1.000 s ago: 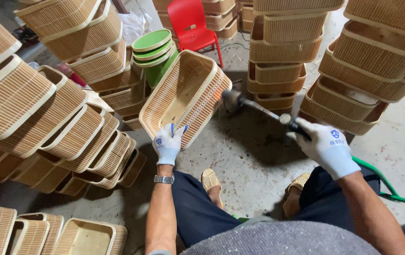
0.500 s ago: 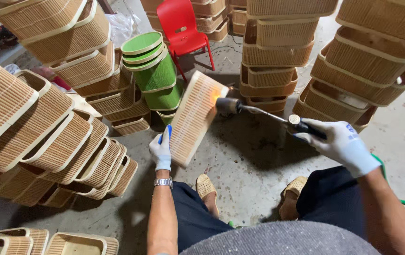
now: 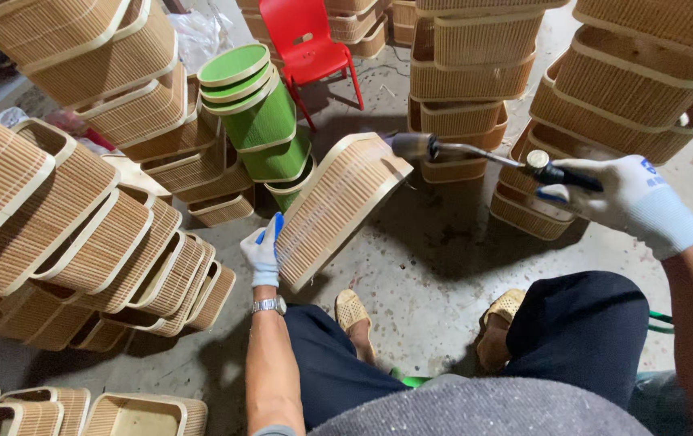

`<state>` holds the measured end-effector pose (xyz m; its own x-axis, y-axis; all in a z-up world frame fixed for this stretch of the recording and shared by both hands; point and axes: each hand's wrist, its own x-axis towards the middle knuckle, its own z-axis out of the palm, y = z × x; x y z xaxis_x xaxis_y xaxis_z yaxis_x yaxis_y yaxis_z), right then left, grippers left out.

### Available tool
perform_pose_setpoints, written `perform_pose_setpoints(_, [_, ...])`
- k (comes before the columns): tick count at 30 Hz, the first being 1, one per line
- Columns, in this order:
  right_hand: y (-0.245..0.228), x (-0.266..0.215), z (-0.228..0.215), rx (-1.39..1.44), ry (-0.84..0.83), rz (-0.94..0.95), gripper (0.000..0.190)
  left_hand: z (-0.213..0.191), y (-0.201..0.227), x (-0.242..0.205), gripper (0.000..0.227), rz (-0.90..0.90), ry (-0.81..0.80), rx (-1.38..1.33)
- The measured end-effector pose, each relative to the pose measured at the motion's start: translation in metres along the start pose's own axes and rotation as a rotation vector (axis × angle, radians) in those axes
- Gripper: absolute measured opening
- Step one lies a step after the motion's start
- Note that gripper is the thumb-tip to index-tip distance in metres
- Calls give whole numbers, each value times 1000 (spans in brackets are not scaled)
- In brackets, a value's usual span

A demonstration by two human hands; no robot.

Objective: The person uses a blowtorch to apply heat to the interior and exterior surfaces of several bamboo baskets one by one.

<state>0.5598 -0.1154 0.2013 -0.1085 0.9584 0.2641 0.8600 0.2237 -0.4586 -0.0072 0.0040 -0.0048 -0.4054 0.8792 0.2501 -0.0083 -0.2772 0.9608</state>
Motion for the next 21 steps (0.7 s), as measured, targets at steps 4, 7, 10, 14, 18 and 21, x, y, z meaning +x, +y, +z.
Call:
perform_pose_setpoints(4, [-4,0,0,41,-94,161,45,-16,-19,7,35,96,-8,-12])
perform_pose_setpoints(7, [2,-1,-1,-64,-57,135,42,-25,-29,13,42,115,-20,10])
perform_pose_setpoints(10, [14,-2,-1,34,9,-38,54,-25,-28,15,34,134,0,20])
perform_pose_setpoints(14, [11,-3,-1,108,29,-56,50,-24,-27,14,28,63,-7,-38])
perform_pose_setpoints(18, [4,2,-5,-84,-61,171,46,-29,-36,16,35,71,0,1])
perform_pose_setpoints(21, [4,1,-3,-12,-29,103,50,-33,-37,12,36,25,-20,-77])
